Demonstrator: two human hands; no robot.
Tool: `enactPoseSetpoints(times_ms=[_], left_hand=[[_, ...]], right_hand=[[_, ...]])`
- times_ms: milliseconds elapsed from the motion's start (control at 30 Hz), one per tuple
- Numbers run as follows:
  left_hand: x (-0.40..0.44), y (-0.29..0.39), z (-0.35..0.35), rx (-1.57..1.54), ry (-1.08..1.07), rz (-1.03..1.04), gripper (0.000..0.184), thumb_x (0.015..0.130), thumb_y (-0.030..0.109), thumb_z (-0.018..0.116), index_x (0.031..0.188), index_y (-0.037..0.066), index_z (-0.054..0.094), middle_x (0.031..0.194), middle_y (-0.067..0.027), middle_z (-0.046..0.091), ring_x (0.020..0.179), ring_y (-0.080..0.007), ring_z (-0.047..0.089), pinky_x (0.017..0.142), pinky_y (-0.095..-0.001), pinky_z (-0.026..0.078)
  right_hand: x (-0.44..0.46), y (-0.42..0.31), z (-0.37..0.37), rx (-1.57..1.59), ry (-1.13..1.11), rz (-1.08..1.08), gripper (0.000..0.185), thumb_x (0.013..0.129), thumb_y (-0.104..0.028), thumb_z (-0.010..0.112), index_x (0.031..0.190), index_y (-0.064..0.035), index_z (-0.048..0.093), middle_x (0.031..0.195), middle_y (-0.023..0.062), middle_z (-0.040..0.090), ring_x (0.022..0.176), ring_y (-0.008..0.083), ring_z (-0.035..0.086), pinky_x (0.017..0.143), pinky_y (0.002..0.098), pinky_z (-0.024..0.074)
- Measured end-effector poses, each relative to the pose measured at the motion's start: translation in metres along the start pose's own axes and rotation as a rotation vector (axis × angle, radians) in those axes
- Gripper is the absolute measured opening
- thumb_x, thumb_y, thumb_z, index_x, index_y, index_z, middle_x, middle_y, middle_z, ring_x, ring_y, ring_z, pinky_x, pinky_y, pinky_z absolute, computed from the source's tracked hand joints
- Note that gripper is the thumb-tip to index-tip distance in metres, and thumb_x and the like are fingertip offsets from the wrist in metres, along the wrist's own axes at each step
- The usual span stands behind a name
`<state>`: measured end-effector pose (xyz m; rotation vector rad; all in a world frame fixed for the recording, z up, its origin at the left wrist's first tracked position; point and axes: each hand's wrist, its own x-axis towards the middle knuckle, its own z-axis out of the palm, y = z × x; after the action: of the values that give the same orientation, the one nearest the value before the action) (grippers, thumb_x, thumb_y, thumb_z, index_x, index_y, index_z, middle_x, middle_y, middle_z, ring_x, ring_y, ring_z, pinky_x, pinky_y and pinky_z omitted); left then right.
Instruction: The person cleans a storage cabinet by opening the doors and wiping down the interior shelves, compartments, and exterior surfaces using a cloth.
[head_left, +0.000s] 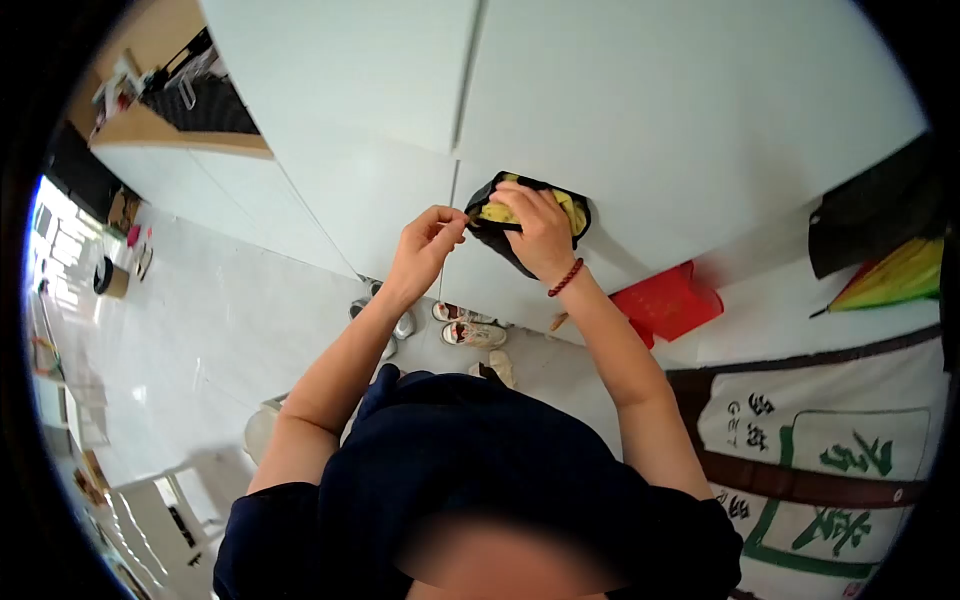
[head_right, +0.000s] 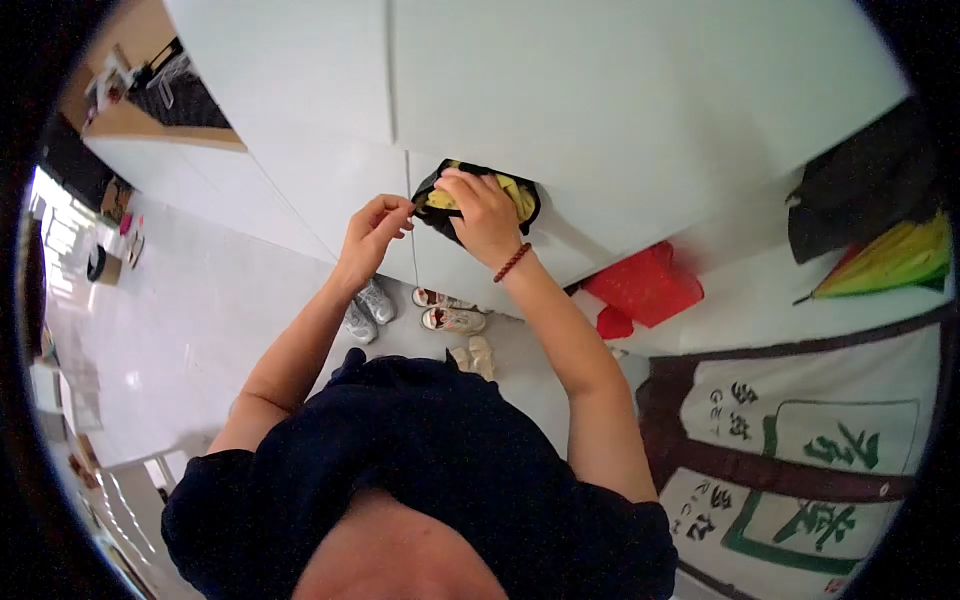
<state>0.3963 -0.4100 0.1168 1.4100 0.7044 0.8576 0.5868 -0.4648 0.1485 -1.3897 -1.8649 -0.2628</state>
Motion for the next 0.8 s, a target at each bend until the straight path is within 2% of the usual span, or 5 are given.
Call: enactPoseSetpoints(times_ms=[267, 367, 500, 667, 800], left_hand=[[0.009, 0.062, -0.042, -0.038, 0.058, 0.207, 0.032, 0.093, 0.031, 0.063, 0.106, 0.002, 0.057, 0.092, -0.0014, 0.058, 0.085, -0.0088, 0.052, 0.074, -0.025, 0.045], [-0.008, 0.059, -0.042, -0.414, -0.138, -0.066, 0.042, 0.091, 0.034, 0.066, 0.114, 0.002, 0.055, 0.102, -0.0038, 0.059, 0.097, -0.0107, 0.053, 0.082, -0.0264, 0.046], [-0.004, 0.072, -0.045, -0.355, -0.029, 0.022, 0.036, 0.087, 0.018, 0.069, 0.117, 0.002, 0.055, 0.098, -0.0046, 0.062, 0.09, -0.0116, 0.058, 0.082, -0.0274, 0.048], [0.054, 0.152, -0.028, 0.187, 0.444, 1.171, 0.034, 0.076, -0.002, 0.068, 0.107, 0.006, 0.059, 0.101, -0.0112, 0.055, 0.093, -0.0293, 0.054, 0.077, -0.035, 0.048], [0.094, 0.15, -0.026, 0.589, 0.651, 1.299, 0.041, 0.06, -0.003, 0.066, 0.096, 0.015, 0.064, 0.097, -0.0008, 0.058, 0.089, -0.0246, 0.053, 0.075, -0.0348, 0.042]], right_hand=[[0.065, -0.071, -0.014, 0.428, 0.032, 0.269, 0.029, 0.067, 0.005, 0.068, 0.091, -0.0042, 0.055, 0.087, 0.0098, 0.056, 0.08, 0.0246, 0.059, 0.073, 0.0336, 0.0476], [0.064, -0.075, -0.01, 0.391, 0.005, 0.34, 0.028, 0.067, 0.006, 0.067, 0.09, -0.0035, 0.053, 0.084, 0.0097, 0.052, 0.077, 0.0243, 0.055, 0.073, 0.0325, 0.0471], [0.063, -0.068, -0.021, 0.661, -0.123, 0.43, 0.027, 0.07, 0.007, 0.064, 0.093, -0.004, 0.055, 0.09, 0.0029, 0.056, 0.086, 0.0137, 0.057, 0.078, 0.0282, 0.0471], [0.132, -0.093, -0.065, -0.122, 0.479, -0.17, 0.032, 0.066, 0.009, 0.066, 0.094, -0.0057, 0.061, 0.101, 0.0084, 0.056, 0.1, 0.0252, 0.054, 0.085, 0.034, 0.0448], [0.141, -0.062, -0.047, -0.523, 0.44, -0.219, 0.031, 0.065, -0.001, 0.072, 0.093, -0.0097, 0.063, 0.098, 0.0083, 0.053, 0.095, 0.0292, 0.05, 0.08, 0.0386, 0.0405]])
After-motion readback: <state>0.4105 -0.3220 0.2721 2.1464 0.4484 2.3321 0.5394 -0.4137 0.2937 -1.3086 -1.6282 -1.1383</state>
